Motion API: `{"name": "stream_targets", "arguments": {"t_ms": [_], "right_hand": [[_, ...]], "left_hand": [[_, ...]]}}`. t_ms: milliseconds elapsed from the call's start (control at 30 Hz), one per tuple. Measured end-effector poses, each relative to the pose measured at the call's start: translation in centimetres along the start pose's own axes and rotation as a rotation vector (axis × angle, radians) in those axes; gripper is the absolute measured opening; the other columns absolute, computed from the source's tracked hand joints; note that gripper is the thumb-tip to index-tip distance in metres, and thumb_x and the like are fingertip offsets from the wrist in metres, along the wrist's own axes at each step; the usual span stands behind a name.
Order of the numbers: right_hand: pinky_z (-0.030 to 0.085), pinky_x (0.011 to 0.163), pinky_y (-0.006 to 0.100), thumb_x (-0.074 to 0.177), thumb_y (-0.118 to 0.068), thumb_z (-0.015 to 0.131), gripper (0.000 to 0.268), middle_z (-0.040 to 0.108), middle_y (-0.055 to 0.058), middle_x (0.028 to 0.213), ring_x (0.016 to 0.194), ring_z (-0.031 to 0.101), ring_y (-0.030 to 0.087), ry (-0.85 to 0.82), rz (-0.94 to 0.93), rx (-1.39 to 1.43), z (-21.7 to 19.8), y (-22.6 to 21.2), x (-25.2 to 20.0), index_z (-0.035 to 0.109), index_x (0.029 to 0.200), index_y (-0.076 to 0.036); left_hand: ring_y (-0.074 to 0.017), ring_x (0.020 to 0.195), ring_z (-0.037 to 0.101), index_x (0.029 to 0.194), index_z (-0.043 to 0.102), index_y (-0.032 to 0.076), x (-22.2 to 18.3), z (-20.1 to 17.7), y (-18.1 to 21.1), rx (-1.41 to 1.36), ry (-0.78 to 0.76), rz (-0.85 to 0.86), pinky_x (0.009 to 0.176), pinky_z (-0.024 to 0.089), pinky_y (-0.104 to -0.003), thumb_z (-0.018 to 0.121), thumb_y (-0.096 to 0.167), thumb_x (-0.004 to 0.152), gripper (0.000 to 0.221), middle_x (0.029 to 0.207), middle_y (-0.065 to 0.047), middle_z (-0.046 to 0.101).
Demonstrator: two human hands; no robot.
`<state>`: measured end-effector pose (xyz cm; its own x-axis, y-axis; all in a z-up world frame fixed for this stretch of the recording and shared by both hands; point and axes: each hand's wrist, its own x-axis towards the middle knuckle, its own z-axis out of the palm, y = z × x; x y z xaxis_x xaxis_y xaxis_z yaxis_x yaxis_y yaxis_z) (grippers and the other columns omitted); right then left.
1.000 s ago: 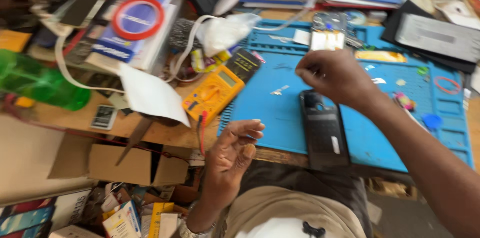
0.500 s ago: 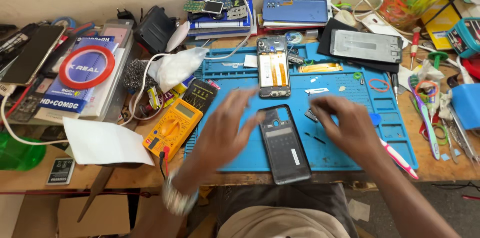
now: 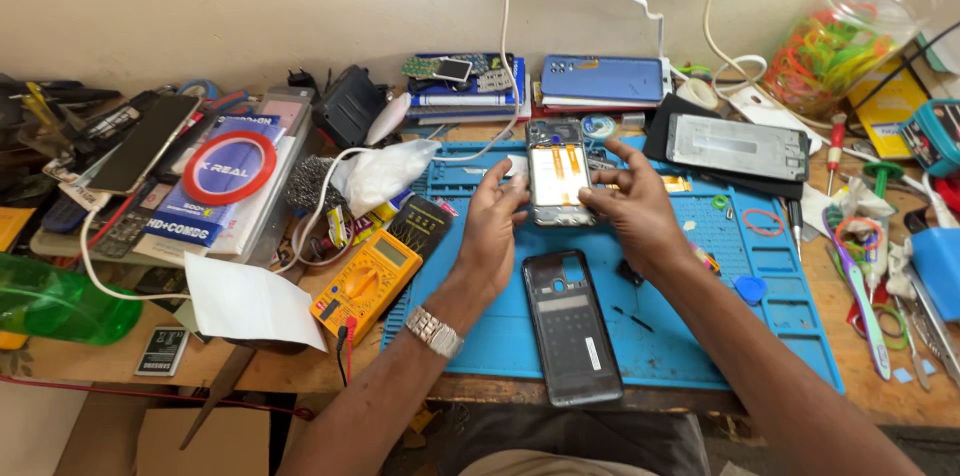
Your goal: The person removes the SIM tray and a card from a mobile phone, pries off the back cover with an opening tool, and cleans the internal components with a toothbrush.
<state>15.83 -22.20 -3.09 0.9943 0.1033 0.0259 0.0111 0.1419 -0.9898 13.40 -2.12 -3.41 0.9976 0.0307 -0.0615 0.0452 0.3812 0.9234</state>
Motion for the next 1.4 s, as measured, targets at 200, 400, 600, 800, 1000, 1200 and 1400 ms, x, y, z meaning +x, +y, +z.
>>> {"name": "stream_targets", "arguments": {"t_ms": [200,400,600,800,1000,1200,1400], "right_hand": [[0.058,0.093,0.032,0.09,0.001,0.067,0.066,0.065,0.017,0.122,0.109,0.069,0.02,-0.278,-0.006,0.504,-0.3,-3.1,-1.4,0.041,0.15,-0.002],[0.058,0.081,0.034,0.09,-0.005,0.072,0.035,0.073,0.008,0.112,0.097,0.069,0.016,-0.269,0.129,0.157,1.8,-4.9,-3.5,0.067,0.123,0.001],[0.061,0.068,0.028,0.085,-0.012,0.076,0.022,0.08,0.005,0.084,0.073,0.076,0.01,-0.091,-0.143,-0.647,2.7,-7.4,-3.3,0.079,0.106,-0.004],[0.063,0.072,0.025,0.092,-0.012,0.072,0.017,0.079,0.007,0.086,0.076,0.073,0.009,-0.124,-0.223,-0.369,3.5,-9.9,-2.1,0.077,0.103,0.0],[0.062,0.07,0.026,0.091,-0.011,0.074,0.018,0.078,0.009,0.084,0.073,0.072,0.011,-0.118,-0.193,-0.311,4.6,-10.9,-1.3,0.078,0.102,0.001],[0.064,0.065,0.029,0.086,-0.011,0.076,0.018,0.078,0.011,0.081,0.07,0.074,0.014,-0.093,-0.183,-0.399,4.6,-11.1,-1.0,0.077,0.1,0.001],[0.063,0.067,0.028,0.087,-0.011,0.076,0.016,0.078,0.011,0.081,0.071,0.073,0.013,-0.11,-0.193,-0.388,4.3,-11.2,-0.9,0.078,0.098,0.001]], "left_hand": [[-0.0129,0.112,0.059,0.153,0.041,0.006,-0.9,3.7,1.9,-0.322,-0.162,0.29,0.093,0.052,-0.031,0.067,0.04,0.098,0.07,0.13,-0.004,0.06],[-0.0196,0.108,0.07,0.125,0.06,0.001,-1.9,3.6,2.5,-0.637,-0.601,0.019,0.092,0.059,-0.035,0.062,0.061,0.095,0.067,0.116,-0.012,0.07],[-0.0129,0.102,0.068,0.121,0.059,0.006,-2.0,3.2,0.1,-0.713,-0.43,0.032,0.09,0.059,-0.031,0.06,0.052,0.114,0.047,0.108,-0.003,0.066],[-0.0014,0.086,0.065,0.154,0.039,0.015,-2.2,3.9,0.9,-0.636,-0.35,0.09,0.073,0.059,-0.022,0.067,0.042,0.095,0.071,0.098,0.005,0.063],[-0.001,0.071,0.061,0.161,0.031,0.013,-2.6,4.3,1.7,-0.508,-0.346,0.11,0.06,0.055,-0.018,0.068,0.045,0.098,0.08,0.091,0.005,0.059],[0.001,0.08,0.06,0.163,0.028,0.012,-2.5,4.1,2.0,-0.437,-0.305,0.111,0.066,0.055,-0.018,0.071,0.047,0.092,0.09,0.1,0.006,0.061],[-0.0038,0.1,0.062,0.163,0.021,0.014,-2.3,4.0,2.1,-0.374,-0.227,0.096,0.084,0.057,-0.023,0.072,0.045,0.089,0.095,0.109,0.002,0.059]]}}
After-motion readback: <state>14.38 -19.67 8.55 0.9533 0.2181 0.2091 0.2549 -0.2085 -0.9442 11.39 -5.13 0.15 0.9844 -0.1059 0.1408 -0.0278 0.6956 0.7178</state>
